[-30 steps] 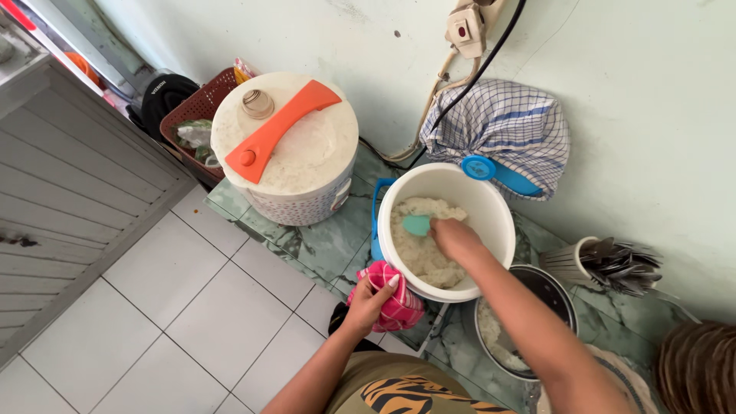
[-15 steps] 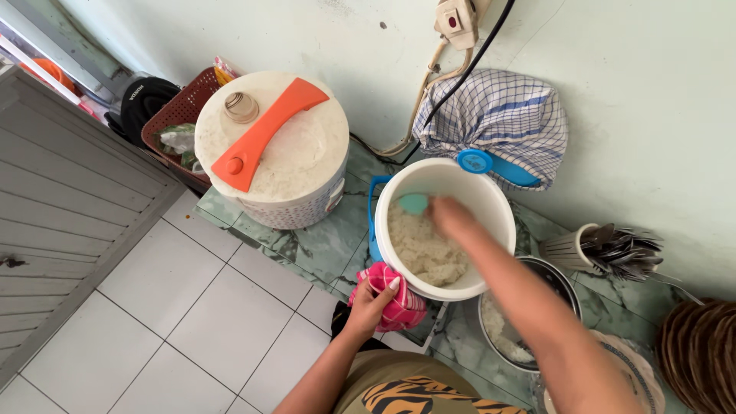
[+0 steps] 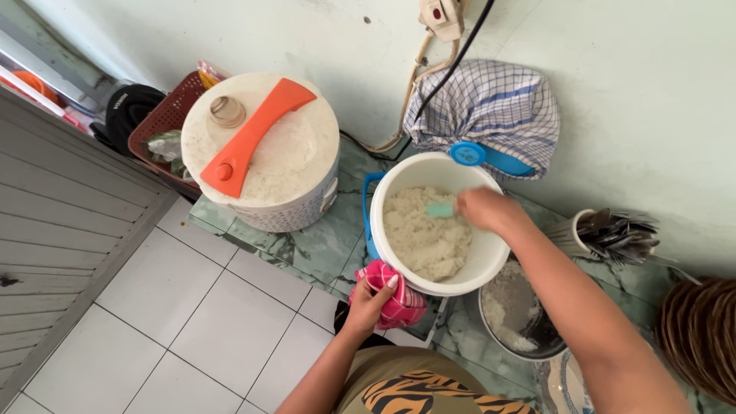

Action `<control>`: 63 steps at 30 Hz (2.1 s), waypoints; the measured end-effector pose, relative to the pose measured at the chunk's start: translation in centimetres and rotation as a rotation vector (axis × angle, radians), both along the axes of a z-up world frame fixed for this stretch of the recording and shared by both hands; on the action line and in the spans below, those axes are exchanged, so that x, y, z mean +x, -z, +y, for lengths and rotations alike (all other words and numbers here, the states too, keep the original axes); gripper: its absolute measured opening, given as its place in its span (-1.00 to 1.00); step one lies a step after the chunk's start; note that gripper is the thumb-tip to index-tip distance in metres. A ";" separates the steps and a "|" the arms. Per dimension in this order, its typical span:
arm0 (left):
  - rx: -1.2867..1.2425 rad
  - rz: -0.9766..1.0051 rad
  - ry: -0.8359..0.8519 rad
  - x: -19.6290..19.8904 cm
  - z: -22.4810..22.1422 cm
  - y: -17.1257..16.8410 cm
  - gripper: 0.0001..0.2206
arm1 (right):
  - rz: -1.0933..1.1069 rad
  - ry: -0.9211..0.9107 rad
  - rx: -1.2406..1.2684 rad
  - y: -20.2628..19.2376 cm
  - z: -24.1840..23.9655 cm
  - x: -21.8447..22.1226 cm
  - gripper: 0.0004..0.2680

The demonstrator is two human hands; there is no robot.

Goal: The person uses a plastic scoop to transfer rice from a large white insulated container into a metal pot, then covers the pot with a blue patterned cloth and a red checkered cloth.

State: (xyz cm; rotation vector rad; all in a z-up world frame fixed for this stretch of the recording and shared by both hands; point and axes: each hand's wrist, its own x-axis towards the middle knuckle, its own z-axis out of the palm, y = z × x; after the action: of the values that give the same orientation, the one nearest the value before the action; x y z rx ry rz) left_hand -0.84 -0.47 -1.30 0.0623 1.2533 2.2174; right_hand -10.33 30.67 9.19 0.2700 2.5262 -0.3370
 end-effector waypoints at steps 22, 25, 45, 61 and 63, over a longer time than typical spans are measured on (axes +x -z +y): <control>0.032 -0.061 0.025 0.2 -0.4 -0.5 -0.82 | -0.276 -0.277 0.060 -3.5 -2.2 4.0 -0.78; 0.010 -0.069 0.023 0.1 -0.3 -0.7 -0.82 | -0.190 -0.277 0.093 -2.3 -4.0 4.1 -0.79; -0.250 0.009 0.427 4.3 0.0 0.1 -0.82 | 0.192 0.033 -0.114 -10.4 3.1 10.1 -0.78; -0.456 0.223 0.507 7.3 12.3 0.3 -0.78 | -0.386 -0.155 0.000 1.1 7.0 23.2 -0.82; -0.516 0.277 0.479 7.4 12.8 0.0 -0.77 | -0.305 -0.109 0.066 3.7 5.5 23.8 -0.82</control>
State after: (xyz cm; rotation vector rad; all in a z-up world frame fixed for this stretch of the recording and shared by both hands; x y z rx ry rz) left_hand 6.53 12.31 -1.34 0.4300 1.7154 1.4695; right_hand 13.43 36.17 5.50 0.1914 2.2424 -0.1561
